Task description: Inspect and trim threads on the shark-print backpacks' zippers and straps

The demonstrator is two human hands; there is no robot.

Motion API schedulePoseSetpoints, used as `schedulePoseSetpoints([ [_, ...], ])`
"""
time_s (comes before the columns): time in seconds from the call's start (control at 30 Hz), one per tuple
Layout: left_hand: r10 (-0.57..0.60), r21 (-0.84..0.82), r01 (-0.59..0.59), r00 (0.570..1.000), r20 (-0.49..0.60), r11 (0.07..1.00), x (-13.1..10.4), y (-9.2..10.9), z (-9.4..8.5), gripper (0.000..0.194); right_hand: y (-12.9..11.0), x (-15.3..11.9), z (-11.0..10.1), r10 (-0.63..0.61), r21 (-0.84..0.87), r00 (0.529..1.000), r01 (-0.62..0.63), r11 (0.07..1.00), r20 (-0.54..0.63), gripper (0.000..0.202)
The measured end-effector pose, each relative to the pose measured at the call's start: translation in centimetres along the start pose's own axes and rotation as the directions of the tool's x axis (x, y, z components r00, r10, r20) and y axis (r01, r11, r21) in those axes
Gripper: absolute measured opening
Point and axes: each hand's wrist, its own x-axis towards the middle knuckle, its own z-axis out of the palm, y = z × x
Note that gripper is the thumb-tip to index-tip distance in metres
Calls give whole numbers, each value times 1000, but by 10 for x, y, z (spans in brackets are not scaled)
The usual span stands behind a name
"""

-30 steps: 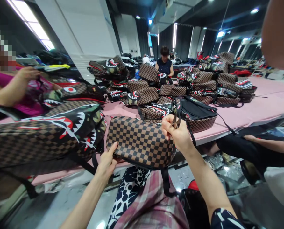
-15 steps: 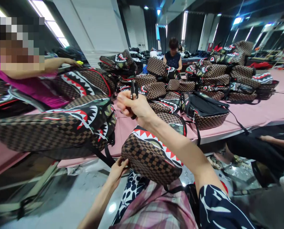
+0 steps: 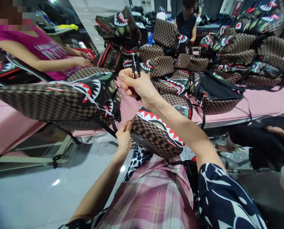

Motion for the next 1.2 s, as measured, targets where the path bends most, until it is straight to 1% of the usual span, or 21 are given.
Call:
schedulePoseSetpoints([
  [0.13,-26,-27,25,998,-59,999,-2,1,-2,24,1,0,-3,25,7,999,-25,1000,-31,24],
  [0.27,-60,56,68,990,-128,996,-2,7,-5,15,0,1,-5,68,22,994,-67,998,-83,25],
  [0.33,-57,86,70,988,-146,994,-1,11,-7,12,1,4,-4,52,6,996,-52,999,-77,23],
  [0.4,-103,17,106,983,-153,994,0,14,-8,8,4,9,-2,12,-60,999,-15,998,-45,19],
  [0.47,-221,-157,202,969,-114,967,1,16,-9,6,9,16,1,-30,-202,1000,28,979,-9,17],
  [0.5,-296,-258,269,953,-71,928,1,16,-10,8,13,18,2,-44,-305,999,44,951,9,16],
  [0.53,-364,-344,335,931,-20,877,1,16,-11,11,17,20,2,-47,-429,999,54,902,27,16],
  [0.57,-416,-404,390,909,25,827,1,15,-11,14,21,20,1,-41,-565,998,57,823,41,15],
  [0.6,-457,-448,432,887,58,783,1,15,-12,17,25,19,-1,-23,-700,998,53,712,52,15],
  [0.67,-513,-515,482,853,92,709,0,13,-13,21,33,10,-8,35,-910,998,34,414,53,23],
  [0.73,-535,-565,496,837,111,659,-1,13,-12,21,42,-5,-18,102,-993,994,18,114,29,39],
  [0.77,-541,-586,501,832,124,637,-2,14,-12,21,46,-15,-22,135,-1000,991,18,0,17,42],
  [0.8,-544,-599,506,828,135,621,-2,15,-12,21,49,-25,-26,169,-996,986,26,-81,12,42],
  [0.83,-545,-602,510,826,144,614,-3,16,-11,21,52,-35,-29,200,-990,980,42,-131,15,39],
  [0.87,-548,-604,515,823,151,608,-3,17,-10,21,55,-45,-31,224,-985,974,66,-157,30,36],
  [0.93,-548,-612,520,820,165,595,-4,19,-7,22,58,-61,-33,253,-977,964,125,-175,78,29],
  [1.0,-546,-616,531,816,188,581,-6,19,-4,23,60,-72,-31,257,-963,961,160,-217,102,26],
  [1.1,-542,-607,552,809,226,571,-9,17,4,24,63,-78,-23,288,-922,952,200,-331,103,23],
  [1.2,-540,-588,570,803,251,574,-11,12,11,25,67,-79,-11,344,-862,930,277,-425,129,23],
])
